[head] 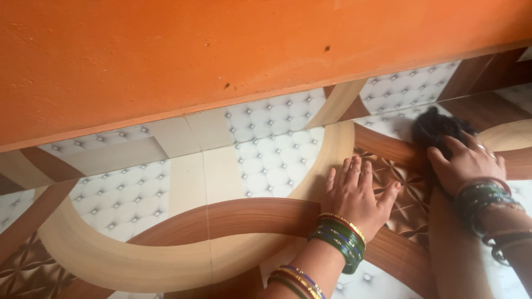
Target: The person wipes the tiled floor with a dark cloth, moving across different sections and periodically shifting plastic chairs to reach the floor underneath.
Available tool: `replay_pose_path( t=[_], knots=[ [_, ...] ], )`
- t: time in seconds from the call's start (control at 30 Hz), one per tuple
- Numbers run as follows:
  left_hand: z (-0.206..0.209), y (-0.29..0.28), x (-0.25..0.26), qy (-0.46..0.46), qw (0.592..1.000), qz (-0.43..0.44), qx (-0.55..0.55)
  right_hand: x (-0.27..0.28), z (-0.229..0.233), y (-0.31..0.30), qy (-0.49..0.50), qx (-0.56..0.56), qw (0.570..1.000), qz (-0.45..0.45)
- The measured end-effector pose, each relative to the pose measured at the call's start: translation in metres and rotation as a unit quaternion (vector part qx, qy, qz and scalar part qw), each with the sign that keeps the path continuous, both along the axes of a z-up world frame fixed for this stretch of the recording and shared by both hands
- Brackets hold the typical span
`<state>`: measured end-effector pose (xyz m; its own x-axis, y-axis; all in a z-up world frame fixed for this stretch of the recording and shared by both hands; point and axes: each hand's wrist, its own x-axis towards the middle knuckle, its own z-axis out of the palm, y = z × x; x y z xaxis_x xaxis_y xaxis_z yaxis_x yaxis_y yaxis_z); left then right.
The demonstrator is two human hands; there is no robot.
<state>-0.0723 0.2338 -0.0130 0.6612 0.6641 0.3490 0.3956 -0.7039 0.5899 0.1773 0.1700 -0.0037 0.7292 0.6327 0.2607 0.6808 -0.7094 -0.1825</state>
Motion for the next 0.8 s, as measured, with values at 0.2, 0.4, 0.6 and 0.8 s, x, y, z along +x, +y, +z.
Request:
replay_pose_path(
  t=[0.2, 0.4, 0.6, 0.8],
  knots=[
    [0.007, -0.027, 0.005, 0.010, 1.000, -0.013, 0.002, -0.004, -0.006, -0.050, 0.008, 0.010, 0.993, -0.117],
    [0.013, -0.067, 0.022, -0.017, 0.999, -0.036, 0.005, -0.037, -0.029, -0.081, -0.061, 0.039, 0.997, -0.007],
    [0.018, -0.095, 0.022, -0.005, 0.999, -0.052, 0.003, -0.106, -0.028, -0.106, -0.231, 0.008, 0.951, 0.203],
    [0.035, -0.102, -0.003, -0.020, 0.998, -0.055, -0.001, -0.160, -0.041, -0.107, -0.113, 0.084, 0.961, 0.238]
  ],
)
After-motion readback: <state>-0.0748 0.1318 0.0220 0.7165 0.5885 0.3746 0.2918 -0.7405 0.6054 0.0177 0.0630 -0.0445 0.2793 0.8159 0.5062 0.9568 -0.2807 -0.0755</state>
